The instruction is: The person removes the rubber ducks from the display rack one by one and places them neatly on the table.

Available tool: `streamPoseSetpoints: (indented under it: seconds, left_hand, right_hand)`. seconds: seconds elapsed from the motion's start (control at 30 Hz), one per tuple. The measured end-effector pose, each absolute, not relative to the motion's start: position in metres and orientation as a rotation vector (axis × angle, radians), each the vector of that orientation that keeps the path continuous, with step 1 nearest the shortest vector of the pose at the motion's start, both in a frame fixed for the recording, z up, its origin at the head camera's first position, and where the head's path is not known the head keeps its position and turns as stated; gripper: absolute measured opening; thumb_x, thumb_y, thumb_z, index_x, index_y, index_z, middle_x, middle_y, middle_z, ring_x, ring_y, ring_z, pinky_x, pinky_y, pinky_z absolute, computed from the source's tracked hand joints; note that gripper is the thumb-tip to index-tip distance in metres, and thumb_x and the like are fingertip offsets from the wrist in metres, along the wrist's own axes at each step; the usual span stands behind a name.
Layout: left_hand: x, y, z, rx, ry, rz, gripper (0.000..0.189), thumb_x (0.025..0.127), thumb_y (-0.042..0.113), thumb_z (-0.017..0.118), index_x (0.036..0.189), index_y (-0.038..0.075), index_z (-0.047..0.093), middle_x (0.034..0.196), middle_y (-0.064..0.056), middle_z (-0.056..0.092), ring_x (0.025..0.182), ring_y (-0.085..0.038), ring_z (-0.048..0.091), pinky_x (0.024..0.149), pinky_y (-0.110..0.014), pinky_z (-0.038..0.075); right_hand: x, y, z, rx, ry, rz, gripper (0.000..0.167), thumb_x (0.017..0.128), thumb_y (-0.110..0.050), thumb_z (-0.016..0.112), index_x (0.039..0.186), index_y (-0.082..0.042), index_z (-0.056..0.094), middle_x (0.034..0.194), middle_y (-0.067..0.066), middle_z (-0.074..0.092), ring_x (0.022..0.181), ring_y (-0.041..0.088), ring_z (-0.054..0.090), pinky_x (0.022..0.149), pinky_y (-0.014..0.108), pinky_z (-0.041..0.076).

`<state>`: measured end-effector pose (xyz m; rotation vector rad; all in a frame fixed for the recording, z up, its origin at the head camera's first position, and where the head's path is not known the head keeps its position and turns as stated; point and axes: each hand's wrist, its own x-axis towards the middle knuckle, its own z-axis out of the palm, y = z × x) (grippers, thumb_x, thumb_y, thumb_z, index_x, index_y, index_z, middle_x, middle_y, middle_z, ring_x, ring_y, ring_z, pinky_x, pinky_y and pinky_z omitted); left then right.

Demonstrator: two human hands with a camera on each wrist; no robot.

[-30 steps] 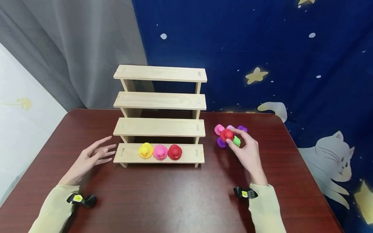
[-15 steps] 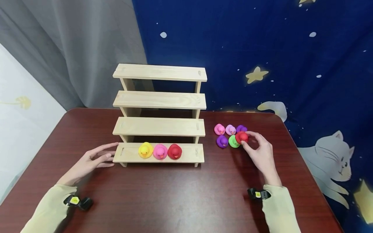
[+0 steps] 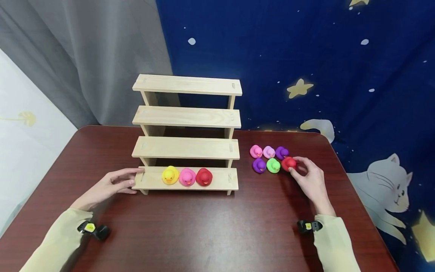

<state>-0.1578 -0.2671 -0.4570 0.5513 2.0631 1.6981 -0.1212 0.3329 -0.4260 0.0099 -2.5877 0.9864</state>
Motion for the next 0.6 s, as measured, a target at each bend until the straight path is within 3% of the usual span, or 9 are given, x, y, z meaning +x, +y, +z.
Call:
streamPoseSetpoints:
  seconds: [0.07,0.17,0.37,0.6]
  left_hand:
    - [-0.159,-0.267,-0.459,0.568,2.061,1.699,0.043,0.096,0.010,0.061,0.138,0.002,0.051,0.139,-0.008,0.050,0.100,-0.024,0.065,0.079,-0.043,0.054]
    - [-0.160,-0.267,-0.464,0.596,2.050,1.708,0.042,0.096,0.007,0.061,0.136,0.000,0.051,0.131,-0.007,0.055,0.096,-0.024,0.066,0.077,-0.043,0.055]
    - [-0.161,-0.266,-0.468,0.512,1.960,1.750,0.046,0.095,0.009,0.062,0.138,0.003,0.049,0.102,-0.016,0.065,0.095,-0.026,0.065,0.080,-0.044,0.053]
    - [-0.165,-0.267,-0.470,0.480,1.895,1.755,0.046,0.095,0.008,0.062,0.138,0.003,0.047,0.107,-0.016,0.067,0.098,-0.025,0.064,0.083,-0.044,0.053]
  right_hand:
    - [-0.123,0.335,-0.428,0.004,-2.597,0.990,0.035,0.083,-0.004,0.076,0.115,0.003,0.064,0.110,0.024,0.065,0.092,0.030,0.067,0.076,0.006,0.043]
    - [-0.126,0.338,-0.432,-0.010,-2.614,0.985,0.034,0.083,-0.002,0.075,0.115,0.004,0.063,0.108,0.025,0.065,0.091,0.026,0.067,0.076,0.006,0.043]
    - [-0.131,0.342,-0.444,-0.013,-2.653,1.048,0.034,0.084,0.000,0.073,0.115,0.009,0.061,0.108,0.029,0.064,0.097,0.039,0.063,0.077,0.007,0.043]
    - [-0.138,0.346,-0.455,-0.049,-2.669,1.104,0.033,0.085,0.002,0.070,0.116,0.011,0.059,0.109,0.030,0.063,0.096,0.017,0.063,0.076,0.006,0.043]
